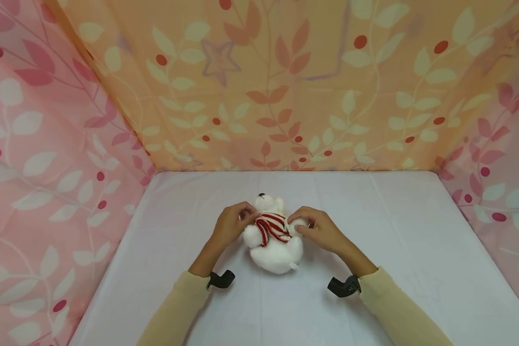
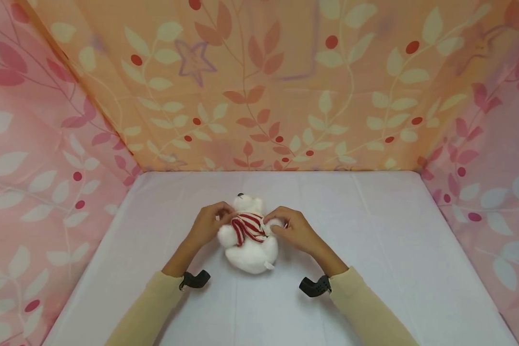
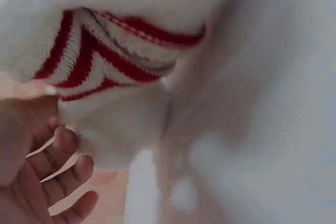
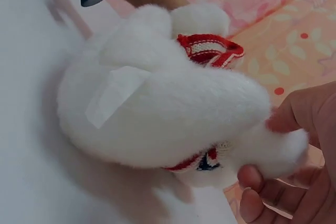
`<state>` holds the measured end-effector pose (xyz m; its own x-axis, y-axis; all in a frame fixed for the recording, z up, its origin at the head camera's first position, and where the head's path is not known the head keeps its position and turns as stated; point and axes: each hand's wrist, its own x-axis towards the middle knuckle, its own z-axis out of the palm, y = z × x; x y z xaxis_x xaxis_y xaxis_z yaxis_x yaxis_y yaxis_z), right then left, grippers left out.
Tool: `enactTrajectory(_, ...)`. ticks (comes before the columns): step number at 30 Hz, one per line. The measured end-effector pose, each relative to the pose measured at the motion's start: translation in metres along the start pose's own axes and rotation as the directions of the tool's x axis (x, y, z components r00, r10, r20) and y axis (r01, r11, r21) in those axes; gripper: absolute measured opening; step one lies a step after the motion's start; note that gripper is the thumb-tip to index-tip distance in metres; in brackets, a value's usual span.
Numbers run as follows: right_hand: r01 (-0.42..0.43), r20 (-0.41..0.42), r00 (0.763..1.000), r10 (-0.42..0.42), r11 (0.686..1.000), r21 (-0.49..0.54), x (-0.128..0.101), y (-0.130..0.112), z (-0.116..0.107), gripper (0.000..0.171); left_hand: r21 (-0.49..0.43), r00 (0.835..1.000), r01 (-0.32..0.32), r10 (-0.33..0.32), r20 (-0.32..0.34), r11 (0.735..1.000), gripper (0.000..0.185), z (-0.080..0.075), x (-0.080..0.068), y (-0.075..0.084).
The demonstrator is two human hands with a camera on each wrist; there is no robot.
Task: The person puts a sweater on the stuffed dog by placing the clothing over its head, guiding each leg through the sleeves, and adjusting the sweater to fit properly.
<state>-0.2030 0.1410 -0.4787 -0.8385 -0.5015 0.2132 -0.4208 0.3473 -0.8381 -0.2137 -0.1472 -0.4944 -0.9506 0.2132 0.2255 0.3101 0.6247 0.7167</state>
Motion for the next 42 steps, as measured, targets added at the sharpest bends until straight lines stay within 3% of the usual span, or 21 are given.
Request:
enactTrajectory(4, 0.025, -0.074, 0.997, -0.029, 0.998, -0.056, -0.008, 0.0, 0.006, 0.023, -0.001, 0.998, -0.004, 0.004, -0.061, 1.0, 0.013, -0.001, -0.014, 0.009)
enactTrajectory(7, 0.05, -0.137, 0.989, -0.061, 0.995, -0.081, -0.017, 0.001, 0.013, 0.025, -0.113, 0.997, 0.025, -0.033, -0.073, 0.993, 0.018, -0.001, -0.031, 0.015)
enactTrajectory(10, 0.038, -0.215, 0.975, -0.052, 0.997, -0.069, -0.026, 0.003, 0.02, 0.031, -0.252, 0.993, 0.09, -0.108, -0.056, 0.963, 0.013, -0.002, -0.048, 0.02)
enactTrajectory(13, 0.005, -0.289, 0.957, 0.003, 1.0, 0.028, -0.033, 0.005, 0.026, 0.038, -0.35, 0.986, 0.153, -0.167, -0.01, 0.924, 0.009, -0.002, -0.06, 0.021)
enactTrajectory(15, -0.01, -0.311, 0.949, 0.055, 0.99, 0.144, -0.036, 0.007, 0.028, 0.039, -0.388, 0.982, 0.181, -0.188, 0.021, 0.904, 0.01, -0.002, -0.065, 0.022)
enactTrajectory(19, -0.02, -0.304, 0.943, 0.137, 0.933, 0.36, -0.042, 0.013, 0.032, 0.017, -0.466, 0.977, 0.213, -0.201, 0.075, 0.859, 0.014, -0.002, -0.072, 0.019)
enactTrajectory(22, -0.028, -0.262, 0.954, 0.145, 0.915, 0.403, -0.045, 0.017, 0.032, 0.019, -0.547, 0.972, 0.236, -0.198, 0.128, 0.803, 0.017, -0.002, -0.074, 0.014)
enactTrajectory(24, -0.033, -0.21, 0.97, 0.125, 0.918, 0.396, -0.047, 0.02, 0.033, 0.021, -0.568, 0.969, 0.245, -0.185, 0.162, 0.786, 0.017, -0.003, -0.076, 0.01)
enactTrajectory(26, -0.032, -0.165, 0.981, 0.099, 0.929, 0.37, -0.048, 0.017, 0.033, 0.017, -0.569, 0.969, 0.242, -0.168, 0.18, 0.786, 0.016, -0.003, -0.076, 0.009)
enactTrajectory(28, -0.022, -0.149, 0.986, 0.074, 0.945, 0.325, -0.048, 0.013, 0.034, 0.014, -0.546, 0.972, 0.226, -0.151, 0.179, 0.807, 0.018, -0.003, -0.077, 0.008)
enactTrajectory(32, 0.006, -0.192, 0.981, 0.031, 0.982, 0.187, -0.049, -0.005, 0.031, 0.012, -0.502, 0.985, 0.163, -0.112, 0.131, 0.849, 0.022, 0.001, -0.076, 0.008)
enactTrajectory(35, 0.045, -0.221, 0.975, -0.016, 0.991, 0.129, -0.048, 0.002, 0.034, 0.012, -0.462, 0.994, 0.101, -0.07, 0.084, 0.881, 0.02, 0.005, -0.076, 0.009)
enactTrajectory(42, 0.12, -0.249, 0.963, -0.107, 0.992, 0.036, -0.044, 0.023, 0.043, 0.021, -0.38, 0.999, -0.041, 0.046, 0.006, 0.924, 0.022, 0.01, -0.074, 0.013)
